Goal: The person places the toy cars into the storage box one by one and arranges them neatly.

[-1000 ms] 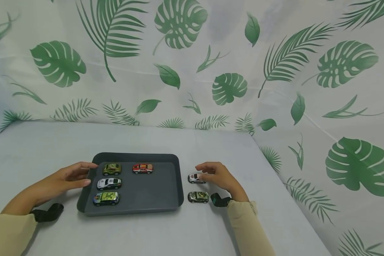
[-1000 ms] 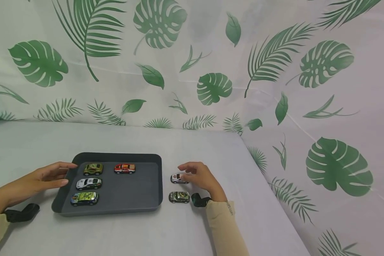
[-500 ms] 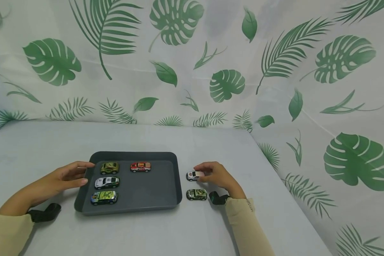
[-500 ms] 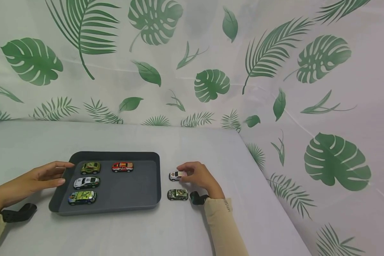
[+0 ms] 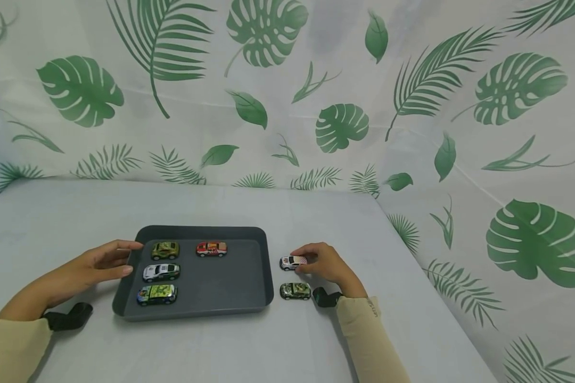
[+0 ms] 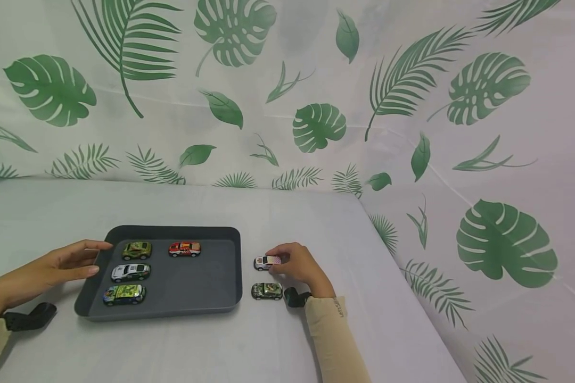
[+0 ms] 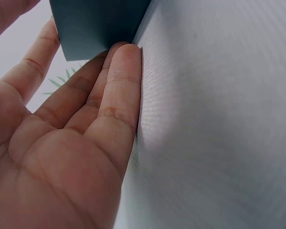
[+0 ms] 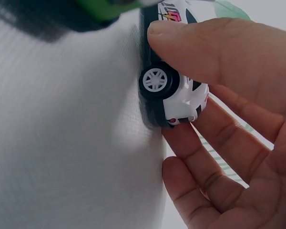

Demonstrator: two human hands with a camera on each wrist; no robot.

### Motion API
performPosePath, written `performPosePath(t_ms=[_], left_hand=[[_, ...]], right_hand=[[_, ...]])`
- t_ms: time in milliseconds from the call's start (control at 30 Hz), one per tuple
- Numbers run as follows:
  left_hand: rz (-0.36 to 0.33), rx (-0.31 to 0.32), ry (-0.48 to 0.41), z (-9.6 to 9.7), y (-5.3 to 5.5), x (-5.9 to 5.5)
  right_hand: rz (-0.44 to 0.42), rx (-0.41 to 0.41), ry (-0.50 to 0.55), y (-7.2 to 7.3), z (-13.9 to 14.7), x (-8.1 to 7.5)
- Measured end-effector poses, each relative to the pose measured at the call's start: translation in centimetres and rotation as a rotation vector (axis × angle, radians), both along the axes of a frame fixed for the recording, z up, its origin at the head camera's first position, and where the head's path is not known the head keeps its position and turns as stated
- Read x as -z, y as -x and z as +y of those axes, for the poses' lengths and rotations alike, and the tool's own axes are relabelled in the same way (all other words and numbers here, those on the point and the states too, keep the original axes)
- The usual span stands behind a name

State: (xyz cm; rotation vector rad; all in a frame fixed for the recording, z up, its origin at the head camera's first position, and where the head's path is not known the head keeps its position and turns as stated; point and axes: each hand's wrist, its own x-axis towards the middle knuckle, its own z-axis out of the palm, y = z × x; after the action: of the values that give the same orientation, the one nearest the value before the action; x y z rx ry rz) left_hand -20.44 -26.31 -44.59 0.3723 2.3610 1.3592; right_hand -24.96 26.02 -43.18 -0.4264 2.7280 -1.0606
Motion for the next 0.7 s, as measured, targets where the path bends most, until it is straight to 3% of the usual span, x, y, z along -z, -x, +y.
performPosePath(t_ms=[300, 700], left_hand=[[-0.005, -0.004, 0.000, 0.1, -0.1, 0.0], [-0.013, -0.007, -0.005, -0.1, 0.0, 0.0]], right_hand=[[-0.003, 0.015, -0.019, -0.1, 0.0, -0.1], [0.033, -0.023, -0.015, -0.2, -0.3, -1.0]])
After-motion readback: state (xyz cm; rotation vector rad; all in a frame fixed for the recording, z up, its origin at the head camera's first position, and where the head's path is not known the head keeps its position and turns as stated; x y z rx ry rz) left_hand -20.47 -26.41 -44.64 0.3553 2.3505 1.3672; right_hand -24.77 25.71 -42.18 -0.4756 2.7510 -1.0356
